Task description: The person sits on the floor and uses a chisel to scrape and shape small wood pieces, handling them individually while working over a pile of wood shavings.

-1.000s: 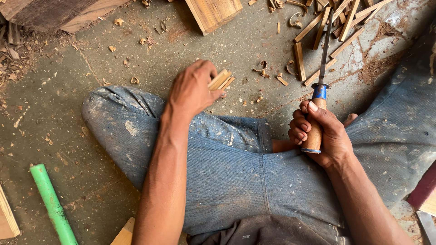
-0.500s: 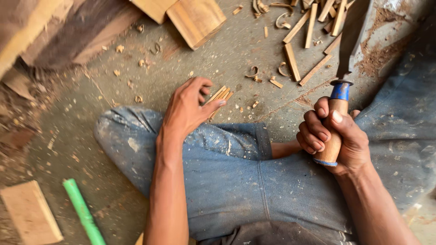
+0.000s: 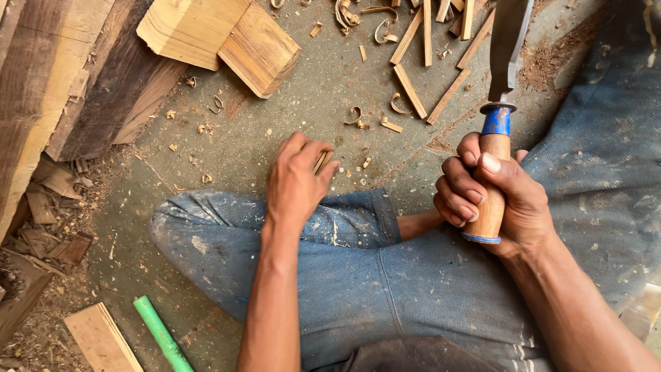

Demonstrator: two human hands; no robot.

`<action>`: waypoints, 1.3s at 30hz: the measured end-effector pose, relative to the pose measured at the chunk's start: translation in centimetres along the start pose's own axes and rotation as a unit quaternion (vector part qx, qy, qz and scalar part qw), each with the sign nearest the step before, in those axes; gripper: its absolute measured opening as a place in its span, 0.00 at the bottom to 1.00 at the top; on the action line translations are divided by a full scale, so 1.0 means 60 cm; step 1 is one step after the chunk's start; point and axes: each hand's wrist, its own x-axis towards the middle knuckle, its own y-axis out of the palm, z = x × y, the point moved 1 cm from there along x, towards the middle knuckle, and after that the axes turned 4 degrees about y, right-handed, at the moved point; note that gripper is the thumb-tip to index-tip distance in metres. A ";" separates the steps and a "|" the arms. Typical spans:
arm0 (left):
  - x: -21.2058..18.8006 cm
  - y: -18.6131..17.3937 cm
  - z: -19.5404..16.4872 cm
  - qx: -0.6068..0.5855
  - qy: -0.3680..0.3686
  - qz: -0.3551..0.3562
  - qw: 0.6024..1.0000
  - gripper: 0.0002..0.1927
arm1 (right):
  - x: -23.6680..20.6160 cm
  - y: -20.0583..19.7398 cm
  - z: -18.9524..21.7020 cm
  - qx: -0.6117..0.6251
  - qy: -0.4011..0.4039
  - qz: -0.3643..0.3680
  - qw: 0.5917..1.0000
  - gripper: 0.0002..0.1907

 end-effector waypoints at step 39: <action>-0.035 -0.029 -0.019 -0.016 -0.066 -0.040 0.997 0.37 | 0.006 -0.013 -0.012 -0.006 0.016 -0.031 0.999 0.12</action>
